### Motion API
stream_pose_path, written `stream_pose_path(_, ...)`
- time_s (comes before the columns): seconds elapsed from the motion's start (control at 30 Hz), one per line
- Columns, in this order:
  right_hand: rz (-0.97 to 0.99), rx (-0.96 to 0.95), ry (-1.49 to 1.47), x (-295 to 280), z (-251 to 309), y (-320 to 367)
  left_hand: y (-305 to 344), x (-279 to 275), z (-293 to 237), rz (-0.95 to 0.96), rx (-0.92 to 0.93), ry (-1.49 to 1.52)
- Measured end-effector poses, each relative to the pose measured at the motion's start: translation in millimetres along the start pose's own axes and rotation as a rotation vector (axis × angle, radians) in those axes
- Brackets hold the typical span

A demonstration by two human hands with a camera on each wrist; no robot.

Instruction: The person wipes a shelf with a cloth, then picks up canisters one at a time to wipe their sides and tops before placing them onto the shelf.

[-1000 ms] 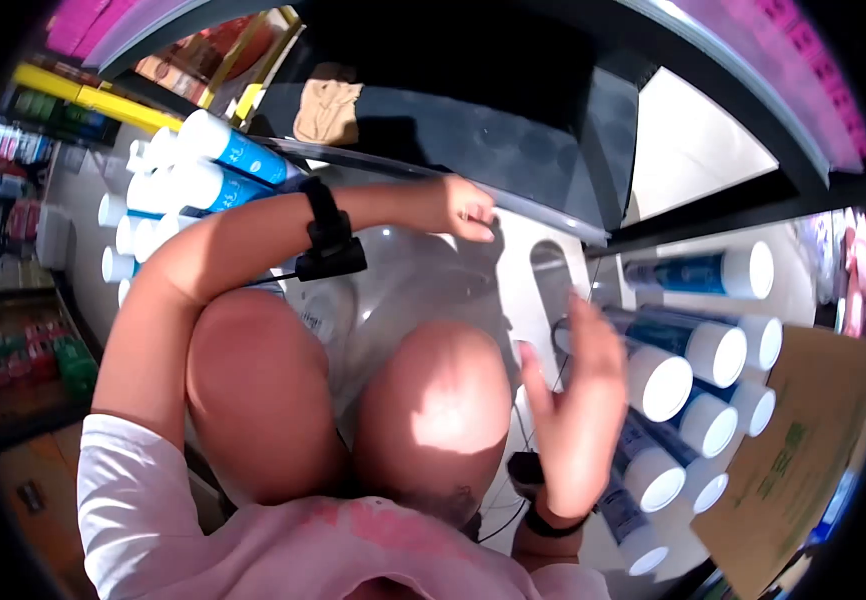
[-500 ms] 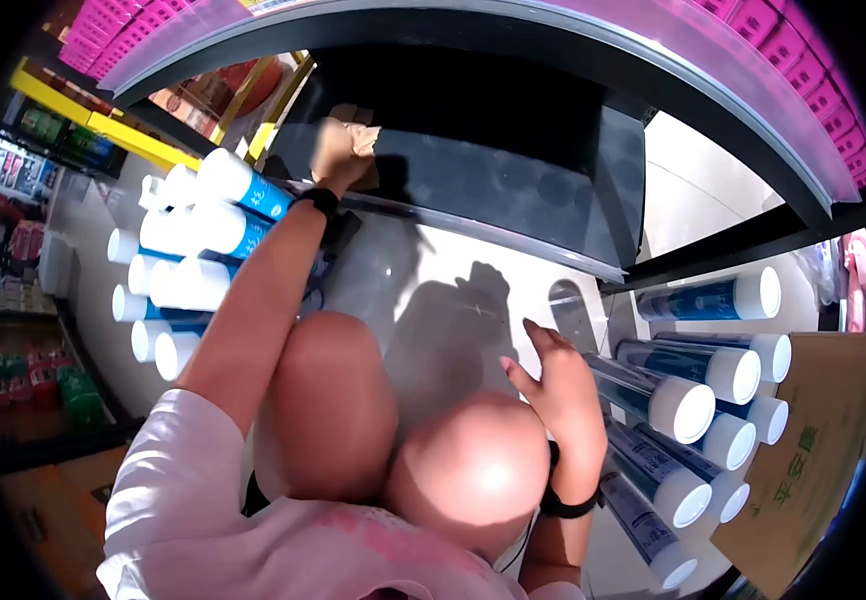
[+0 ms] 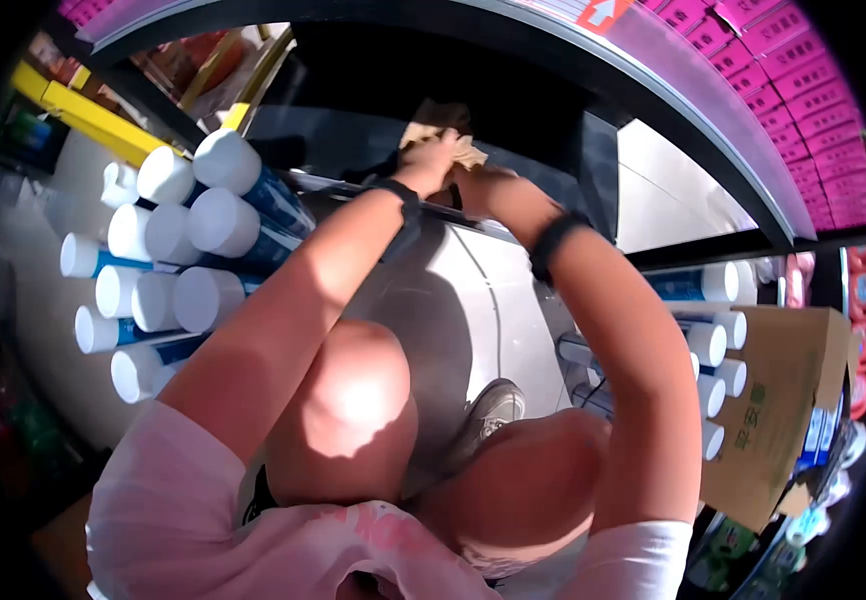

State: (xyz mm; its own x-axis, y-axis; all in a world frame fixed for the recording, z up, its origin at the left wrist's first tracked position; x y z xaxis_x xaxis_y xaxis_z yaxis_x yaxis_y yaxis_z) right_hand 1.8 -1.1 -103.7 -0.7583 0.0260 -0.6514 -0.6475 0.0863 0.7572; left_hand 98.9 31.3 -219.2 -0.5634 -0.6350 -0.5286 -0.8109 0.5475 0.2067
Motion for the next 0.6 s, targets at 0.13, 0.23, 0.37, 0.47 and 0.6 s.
stream_pose_path(0.13, -0.424, -0.079, 0.037, -16, -4, -51, 21, -36, -9, 0.068, 0.071, -0.473)
stream_pose_path(0.23, -0.362, -0.205, -0.219, 8, -6, -89, 30, -29, 11, 0.267, -0.039, -0.706)
stream_pose_path(0.37, -0.406, -0.164, -0.178, 30, -9, -90, 27, -37, 10, 0.183, -0.169, -0.997)
stream_pose_path(0.47, -0.324, 0.035, -0.335, 21, -23, -103, 6, -50, 8, 0.273, -0.332, -1.153)
stream_pose_path(0.6, -0.432, -0.07, -0.137, 8, 16, -81, 17, -68, 2, 0.24, -0.23, -1.09)
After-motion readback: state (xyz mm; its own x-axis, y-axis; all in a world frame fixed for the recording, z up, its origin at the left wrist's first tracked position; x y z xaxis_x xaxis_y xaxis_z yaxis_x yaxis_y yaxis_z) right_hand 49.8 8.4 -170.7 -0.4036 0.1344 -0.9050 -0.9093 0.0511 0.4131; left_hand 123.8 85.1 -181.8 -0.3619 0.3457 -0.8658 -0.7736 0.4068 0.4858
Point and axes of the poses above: each hand's wrist, its own y-axis away from the middle knuckle, its own x-axis out of the palm, z = x × y, the point moved 5 cm from there along -y, towards the middle knuckle, and after that the axes turned 5 degrees about z, right-handed, at the moved point
